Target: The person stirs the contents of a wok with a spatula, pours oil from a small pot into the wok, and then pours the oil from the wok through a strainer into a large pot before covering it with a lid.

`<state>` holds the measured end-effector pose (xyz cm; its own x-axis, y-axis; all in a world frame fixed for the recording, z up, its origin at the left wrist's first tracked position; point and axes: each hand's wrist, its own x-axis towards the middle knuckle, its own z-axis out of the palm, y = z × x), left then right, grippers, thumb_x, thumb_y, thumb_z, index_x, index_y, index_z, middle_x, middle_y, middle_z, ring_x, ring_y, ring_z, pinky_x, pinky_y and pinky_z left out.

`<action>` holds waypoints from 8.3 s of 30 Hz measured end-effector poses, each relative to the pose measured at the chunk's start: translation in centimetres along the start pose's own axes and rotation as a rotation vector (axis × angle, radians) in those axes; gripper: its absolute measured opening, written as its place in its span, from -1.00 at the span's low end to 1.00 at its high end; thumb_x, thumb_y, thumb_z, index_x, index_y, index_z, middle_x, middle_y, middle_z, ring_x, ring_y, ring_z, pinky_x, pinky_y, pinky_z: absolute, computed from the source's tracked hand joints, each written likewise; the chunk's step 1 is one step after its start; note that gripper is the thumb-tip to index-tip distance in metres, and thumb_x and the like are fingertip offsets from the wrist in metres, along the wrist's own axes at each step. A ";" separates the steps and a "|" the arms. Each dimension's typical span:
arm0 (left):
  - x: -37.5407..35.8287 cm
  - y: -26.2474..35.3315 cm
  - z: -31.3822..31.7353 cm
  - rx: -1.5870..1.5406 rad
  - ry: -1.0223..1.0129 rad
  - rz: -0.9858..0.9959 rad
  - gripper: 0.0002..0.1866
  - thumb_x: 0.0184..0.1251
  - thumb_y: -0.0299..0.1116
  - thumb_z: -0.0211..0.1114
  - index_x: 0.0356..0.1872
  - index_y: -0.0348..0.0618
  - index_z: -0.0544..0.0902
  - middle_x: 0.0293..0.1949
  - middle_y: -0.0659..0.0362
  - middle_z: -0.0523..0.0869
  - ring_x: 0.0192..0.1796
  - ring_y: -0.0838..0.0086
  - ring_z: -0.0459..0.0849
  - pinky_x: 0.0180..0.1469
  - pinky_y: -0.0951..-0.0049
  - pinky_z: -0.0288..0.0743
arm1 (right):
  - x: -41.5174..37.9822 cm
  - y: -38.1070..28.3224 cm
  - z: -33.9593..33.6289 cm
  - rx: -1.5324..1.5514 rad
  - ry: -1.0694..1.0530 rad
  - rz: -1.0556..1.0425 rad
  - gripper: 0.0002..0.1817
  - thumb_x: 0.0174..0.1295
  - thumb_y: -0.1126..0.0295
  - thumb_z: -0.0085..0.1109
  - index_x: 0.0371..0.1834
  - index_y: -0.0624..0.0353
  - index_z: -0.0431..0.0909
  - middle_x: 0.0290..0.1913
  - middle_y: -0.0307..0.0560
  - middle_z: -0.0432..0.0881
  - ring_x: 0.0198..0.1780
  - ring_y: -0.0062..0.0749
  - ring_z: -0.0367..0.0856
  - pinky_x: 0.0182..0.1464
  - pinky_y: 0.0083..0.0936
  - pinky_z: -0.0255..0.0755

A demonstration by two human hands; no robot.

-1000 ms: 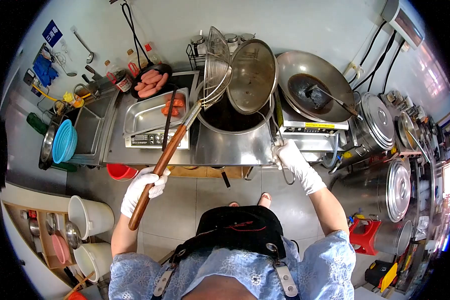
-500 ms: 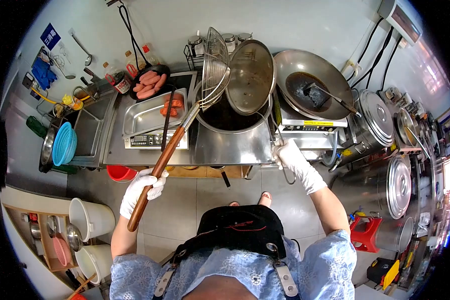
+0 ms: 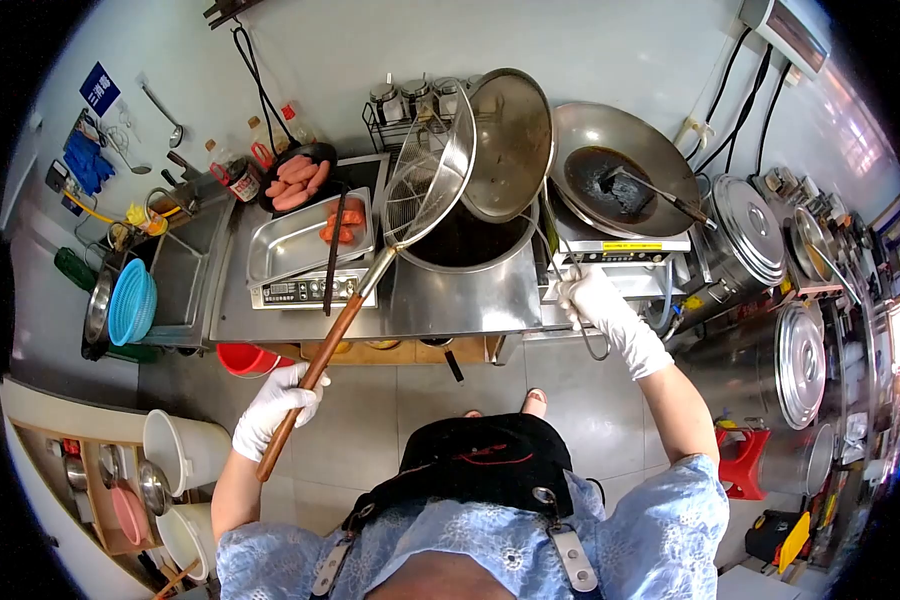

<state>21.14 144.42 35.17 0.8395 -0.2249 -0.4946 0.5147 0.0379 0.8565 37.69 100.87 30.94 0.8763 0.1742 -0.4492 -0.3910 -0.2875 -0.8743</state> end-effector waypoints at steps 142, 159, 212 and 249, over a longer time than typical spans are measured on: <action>20.7 5.0 26.4 -0.453 0.296 0.091 -0.87 0.37 -0.34 0.12 -0.18 -0.14 0.51 -0.60 0.35 0.32 -0.66 0.70 0.21 -0.67 0.71 0.10 | 9.4 10.0 -39.4 -0.868 0.567 -0.391 -0.65 0.09 0.26 0.12 -0.14 0.28 0.52 -0.22 0.16 0.59 -0.17 -0.02 0.60 -0.10 -0.25 0.47; 32.0 18.0 37.4 -0.225 -0.258 0.018 -0.79 0.42 -0.31 0.04 -0.09 -0.23 0.48 -0.59 0.37 0.33 -0.64 0.71 0.29 -0.70 0.73 0.21 | 7.1 12.0 -41.9 -0.693 0.724 -0.337 -0.68 0.13 0.18 0.09 -0.27 0.25 0.53 -0.27 0.20 0.59 -0.24 0.09 0.60 -0.15 -0.18 0.47; 48.3 6.5 40.4 0.443 -0.028 -0.175 -0.90 0.34 -0.45 0.09 -0.24 -0.24 0.39 -0.62 0.15 0.52 -0.71 0.41 0.51 -0.68 0.36 0.50 | 5.2 10.0 -43.1 -0.494 0.714 -0.216 -0.59 0.11 0.24 0.05 -0.05 0.31 0.50 -0.22 0.29 0.59 -0.12 0.10 0.57 -0.03 -0.21 0.41; 41.9 9.9 35.4 0.202 -0.055 -0.026 -0.91 0.28 -0.45 0.18 -0.32 -0.22 0.46 -0.63 0.18 0.52 -0.67 0.49 0.50 -0.65 0.46 0.45 | 4.7 6.4 -39.9 -0.444 0.724 -0.267 -0.66 0.10 0.25 0.02 -0.18 0.28 0.54 -0.33 0.25 0.60 -0.20 0.08 0.59 -0.10 -0.24 0.42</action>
<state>55.24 100.90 28.19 0.8129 -0.2767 -0.5125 0.4857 -0.1637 0.8587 50.53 62.27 30.54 0.9446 -0.3066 0.1174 -0.1345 -0.6875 -0.7136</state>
